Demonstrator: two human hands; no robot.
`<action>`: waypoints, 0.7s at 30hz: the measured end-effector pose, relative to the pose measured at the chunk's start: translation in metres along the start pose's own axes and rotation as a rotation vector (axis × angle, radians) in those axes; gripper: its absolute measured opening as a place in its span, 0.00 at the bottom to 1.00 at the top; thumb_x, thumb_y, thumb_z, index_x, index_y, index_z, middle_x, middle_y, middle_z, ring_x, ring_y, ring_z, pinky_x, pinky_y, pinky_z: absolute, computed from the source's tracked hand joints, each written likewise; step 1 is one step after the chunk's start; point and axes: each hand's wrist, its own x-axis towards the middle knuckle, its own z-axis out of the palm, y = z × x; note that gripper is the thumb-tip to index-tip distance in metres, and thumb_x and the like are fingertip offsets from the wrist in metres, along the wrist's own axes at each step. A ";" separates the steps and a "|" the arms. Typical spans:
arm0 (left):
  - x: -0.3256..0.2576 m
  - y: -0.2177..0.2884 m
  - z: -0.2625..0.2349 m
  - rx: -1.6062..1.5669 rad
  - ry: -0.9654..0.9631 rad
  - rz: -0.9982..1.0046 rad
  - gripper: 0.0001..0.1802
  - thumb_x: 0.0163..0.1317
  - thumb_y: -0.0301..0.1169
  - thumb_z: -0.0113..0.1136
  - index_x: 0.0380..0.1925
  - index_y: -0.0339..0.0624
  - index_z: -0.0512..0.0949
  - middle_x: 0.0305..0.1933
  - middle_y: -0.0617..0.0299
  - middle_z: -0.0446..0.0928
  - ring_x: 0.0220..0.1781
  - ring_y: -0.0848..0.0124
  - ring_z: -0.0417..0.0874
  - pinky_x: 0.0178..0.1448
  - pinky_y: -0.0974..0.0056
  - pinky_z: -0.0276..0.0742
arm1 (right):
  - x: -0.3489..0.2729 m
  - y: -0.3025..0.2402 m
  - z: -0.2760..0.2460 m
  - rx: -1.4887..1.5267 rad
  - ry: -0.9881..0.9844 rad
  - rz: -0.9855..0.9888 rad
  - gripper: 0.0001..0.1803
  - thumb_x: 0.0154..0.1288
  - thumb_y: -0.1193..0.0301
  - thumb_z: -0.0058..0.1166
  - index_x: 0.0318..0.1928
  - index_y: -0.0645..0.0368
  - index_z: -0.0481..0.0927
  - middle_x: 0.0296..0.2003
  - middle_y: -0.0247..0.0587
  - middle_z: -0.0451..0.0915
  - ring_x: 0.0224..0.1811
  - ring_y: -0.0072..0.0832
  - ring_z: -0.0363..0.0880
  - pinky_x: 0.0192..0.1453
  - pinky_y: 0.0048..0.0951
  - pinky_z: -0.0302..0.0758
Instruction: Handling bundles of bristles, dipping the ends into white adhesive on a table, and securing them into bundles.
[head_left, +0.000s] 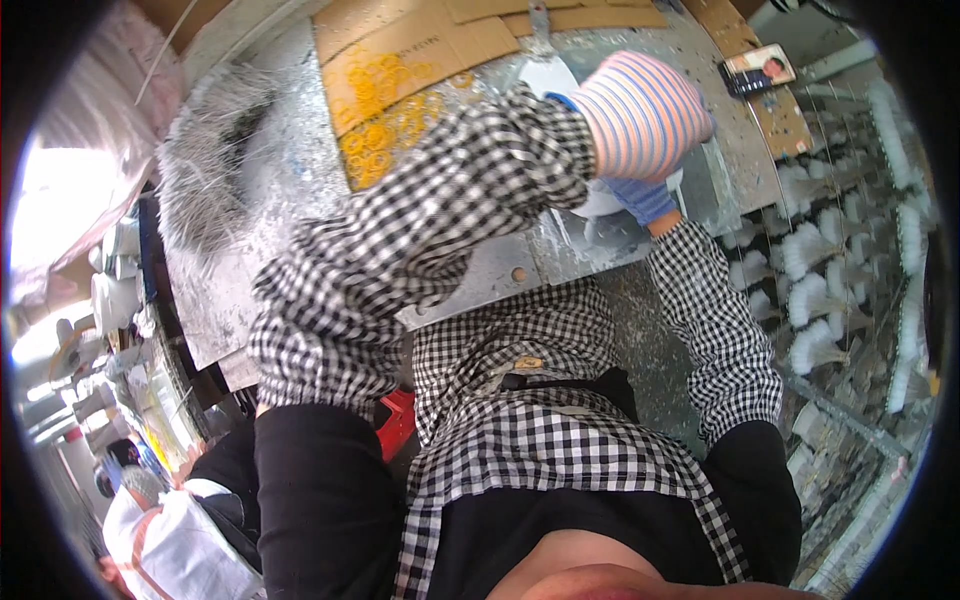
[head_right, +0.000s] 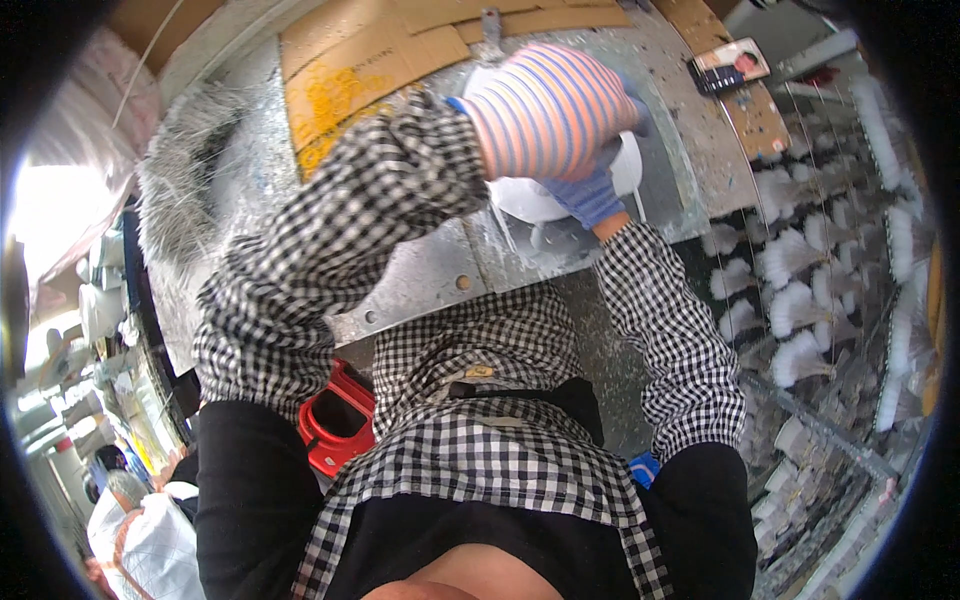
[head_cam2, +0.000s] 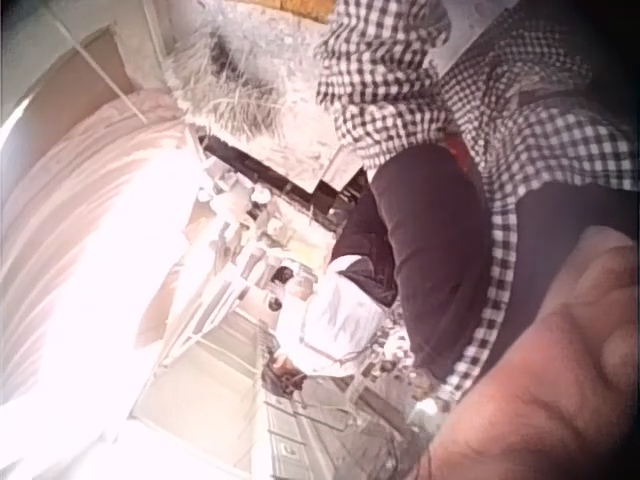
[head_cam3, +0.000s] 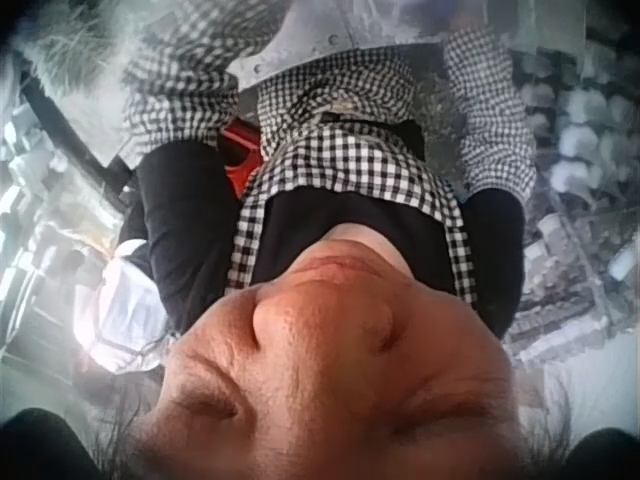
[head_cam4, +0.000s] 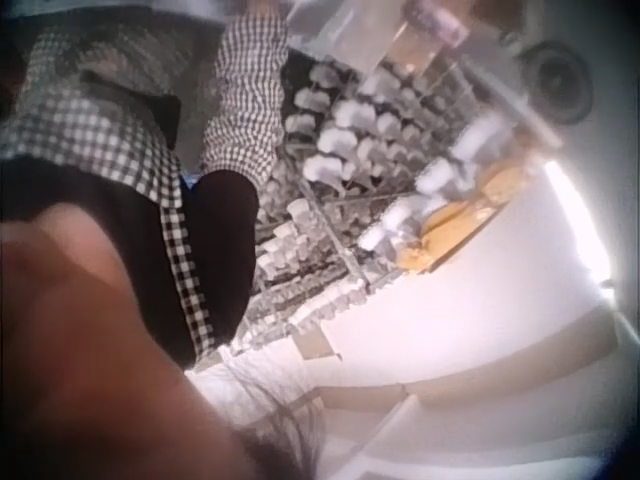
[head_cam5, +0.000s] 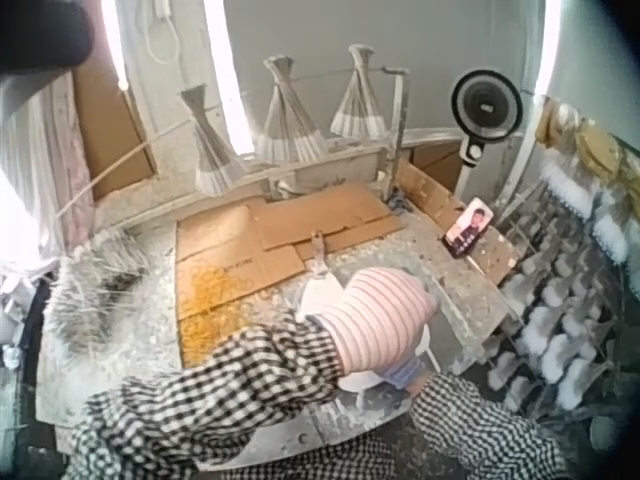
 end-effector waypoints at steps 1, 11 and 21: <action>-0.007 -0.002 0.000 0.027 0.028 -0.024 0.28 0.58 0.34 0.64 0.61 0.64 0.79 0.48 0.61 0.84 0.45 0.59 0.87 0.46 0.53 0.84 | 0.002 -0.001 -0.008 -0.025 -0.098 0.124 0.42 0.73 0.49 0.51 0.77 0.49 0.46 0.76 0.44 0.51 0.77 0.40 0.52 0.79 0.43 0.54; -0.109 0.006 0.030 -0.689 0.741 -0.299 0.39 0.40 0.42 0.79 0.56 0.42 0.77 0.51 0.49 0.81 0.58 0.50 0.80 0.62 0.53 0.76 | 0.072 -0.109 -0.062 0.656 -0.305 0.270 0.37 0.67 0.55 0.57 0.72 0.52 0.60 0.70 0.47 0.63 0.72 0.43 0.63 0.76 0.43 0.62; -0.217 -0.012 0.045 0.116 -0.318 -0.455 0.18 0.50 0.39 0.73 0.39 0.46 0.80 0.36 0.57 0.83 0.41 0.55 0.86 0.46 0.56 0.78 | 0.176 -0.115 -0.018 0.569 -0.436 0.126 0.17 0.62 0.59 0.60 0.48 0.54 0.86 0.48 0.46 0.84 0.53 0.41 0.80 0.62 0.41 0.74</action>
